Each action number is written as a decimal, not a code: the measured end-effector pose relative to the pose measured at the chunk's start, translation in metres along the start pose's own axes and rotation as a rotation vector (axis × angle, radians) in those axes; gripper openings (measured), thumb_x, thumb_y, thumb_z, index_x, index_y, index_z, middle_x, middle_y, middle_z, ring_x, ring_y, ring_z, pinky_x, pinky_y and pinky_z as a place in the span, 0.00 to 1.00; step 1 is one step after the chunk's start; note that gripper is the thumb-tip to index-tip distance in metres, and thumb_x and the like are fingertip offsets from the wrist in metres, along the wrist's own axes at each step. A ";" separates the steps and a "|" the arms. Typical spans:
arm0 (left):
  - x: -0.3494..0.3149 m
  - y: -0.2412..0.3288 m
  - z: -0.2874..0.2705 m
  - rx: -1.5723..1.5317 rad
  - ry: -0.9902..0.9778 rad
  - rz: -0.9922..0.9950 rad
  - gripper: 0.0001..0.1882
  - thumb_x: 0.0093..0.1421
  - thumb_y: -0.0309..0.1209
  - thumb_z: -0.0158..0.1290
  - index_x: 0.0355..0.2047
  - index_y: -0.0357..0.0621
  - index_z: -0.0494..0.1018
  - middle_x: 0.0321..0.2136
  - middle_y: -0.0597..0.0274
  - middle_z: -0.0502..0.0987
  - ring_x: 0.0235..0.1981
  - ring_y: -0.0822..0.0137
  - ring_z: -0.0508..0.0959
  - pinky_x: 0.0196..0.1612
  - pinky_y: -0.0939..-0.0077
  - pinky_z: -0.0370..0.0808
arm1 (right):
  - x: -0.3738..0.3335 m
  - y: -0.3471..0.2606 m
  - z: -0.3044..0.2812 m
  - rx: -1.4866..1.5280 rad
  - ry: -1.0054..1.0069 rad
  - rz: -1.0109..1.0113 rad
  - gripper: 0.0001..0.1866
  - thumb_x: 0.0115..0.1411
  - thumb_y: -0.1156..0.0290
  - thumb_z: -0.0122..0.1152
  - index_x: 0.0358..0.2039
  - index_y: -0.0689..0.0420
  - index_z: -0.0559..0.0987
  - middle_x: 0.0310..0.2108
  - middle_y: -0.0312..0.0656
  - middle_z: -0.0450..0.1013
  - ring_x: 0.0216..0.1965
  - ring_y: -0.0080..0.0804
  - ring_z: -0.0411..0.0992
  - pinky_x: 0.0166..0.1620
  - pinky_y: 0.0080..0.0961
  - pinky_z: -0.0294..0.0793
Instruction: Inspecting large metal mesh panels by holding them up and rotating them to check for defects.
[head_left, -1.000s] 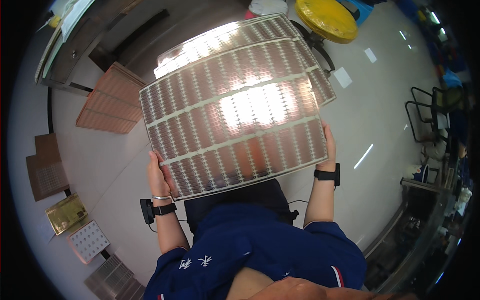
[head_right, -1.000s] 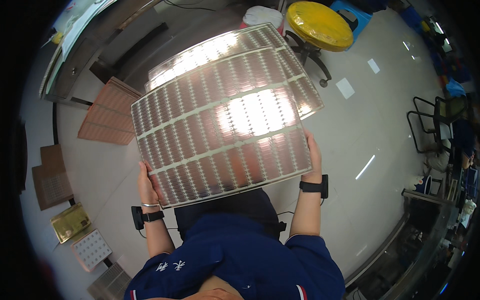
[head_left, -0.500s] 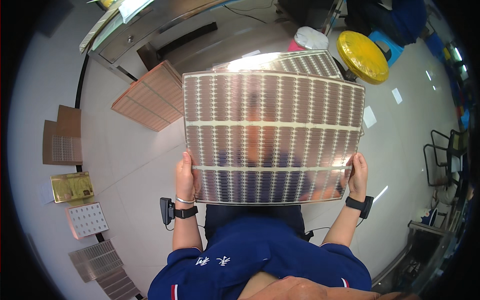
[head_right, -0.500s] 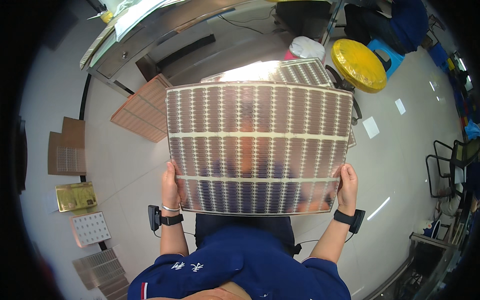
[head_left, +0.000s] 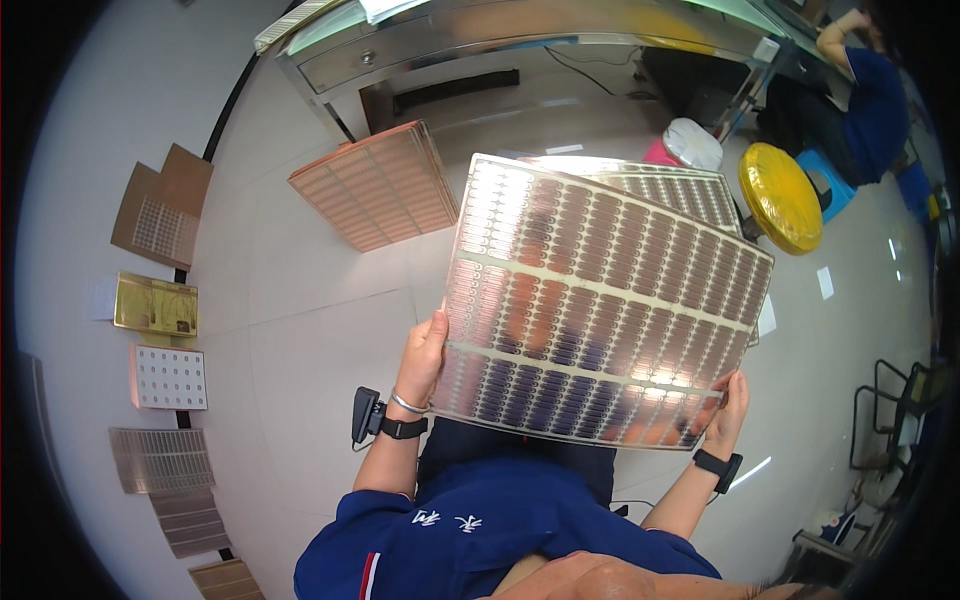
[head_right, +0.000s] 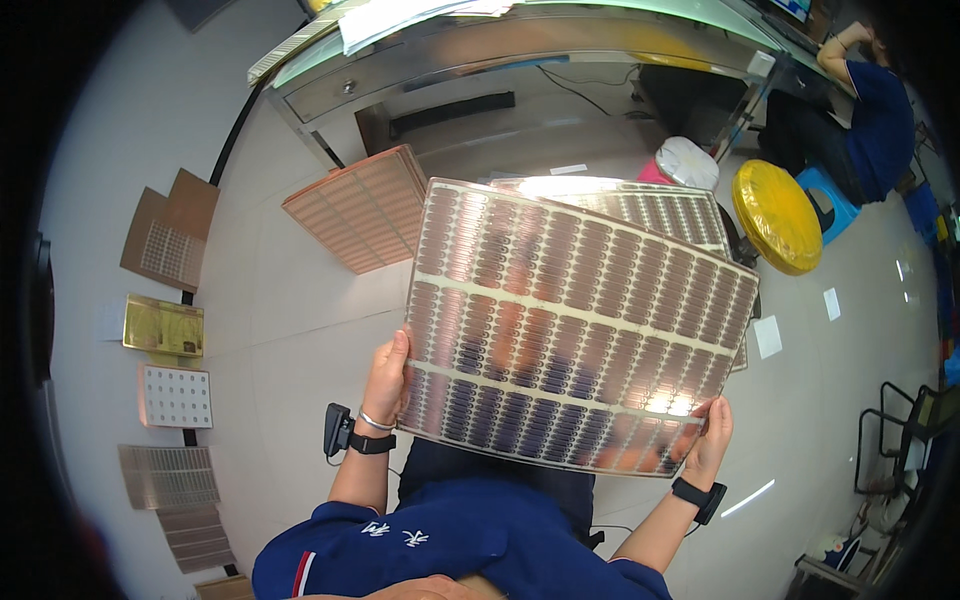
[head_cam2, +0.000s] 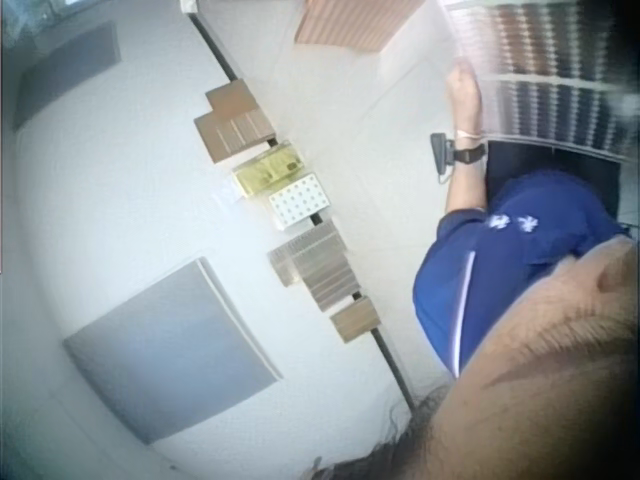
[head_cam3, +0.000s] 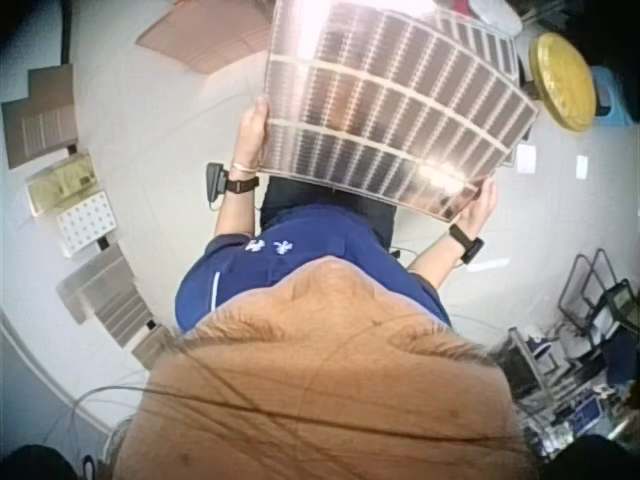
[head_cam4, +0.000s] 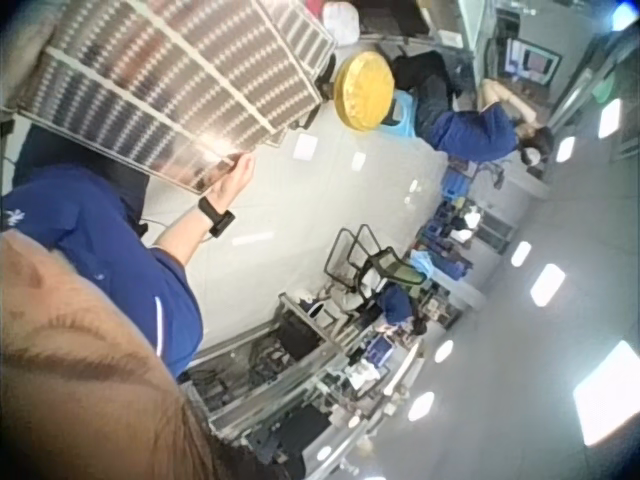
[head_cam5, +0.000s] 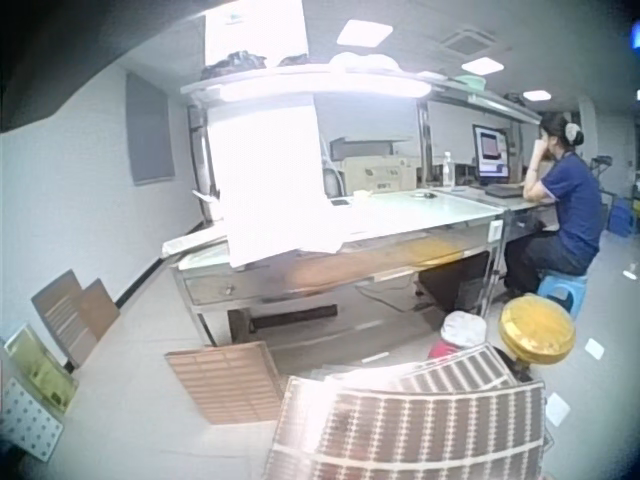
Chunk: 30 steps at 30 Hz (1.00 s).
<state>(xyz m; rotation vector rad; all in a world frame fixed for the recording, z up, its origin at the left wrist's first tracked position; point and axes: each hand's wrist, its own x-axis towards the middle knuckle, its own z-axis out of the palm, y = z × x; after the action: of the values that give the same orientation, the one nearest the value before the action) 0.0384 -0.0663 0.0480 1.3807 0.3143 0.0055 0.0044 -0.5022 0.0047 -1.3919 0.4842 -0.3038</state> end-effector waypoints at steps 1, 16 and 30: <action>0.000 0.002 -0.001 -0.005 0.008 0.006 0.26 0.64 0.47 0.38 0.34 0.33 0.73 0.28 0.67 0.74 0.28 0.81 0.68 0.32 0.87 0.64 | 0.000 0.001 0.000 0.018 -0.010 -0.012 0.09 0.62 0.65 0.48 0.28 0.56 0.71 0.21 0.30 0.65 0.25 0.16 0.61 0.30 0.13 0.60; -0.003 0.019 -0.011 -0.252 -0.070 0.106 0.11 0.62 0.35 0.46 0.34 0.39 0.71 0.28 0.69 0.73 0.28 0.80 0.71 0.34 0.86 0.69 | -0.009 -0.019 0.008 0.140 0.024 -0.107 0.12 0.62 0.67 0.48 0.43 0.58 0.70 0.29 0.30 0.68 0.30 0.15 0.64 0.36 0.13 0.64; 0.016 0.028 -0.018 0.413 -0.055 0.793 0.03 0.52 0.21 0.52 0.29 0.39 0.74 0.31 0.59 0.76 0.36 0.62 0.74 0.43 0.71 0.69 | 0.000 -0.054 0.051 0.219 0.221 -0.309 0.20 0.65 0.60 0.36 0.53 0.58 0.63 0.52 0.42 0.63 0.51 0.32 0.63 0.55 0.29 0.62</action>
<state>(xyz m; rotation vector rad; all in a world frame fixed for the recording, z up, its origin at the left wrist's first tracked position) 0.0546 -0.0403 0.0685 1.8345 -0.3127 0.5833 0.0335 -0.4666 0.0633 -1.2223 0.4020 -0.7465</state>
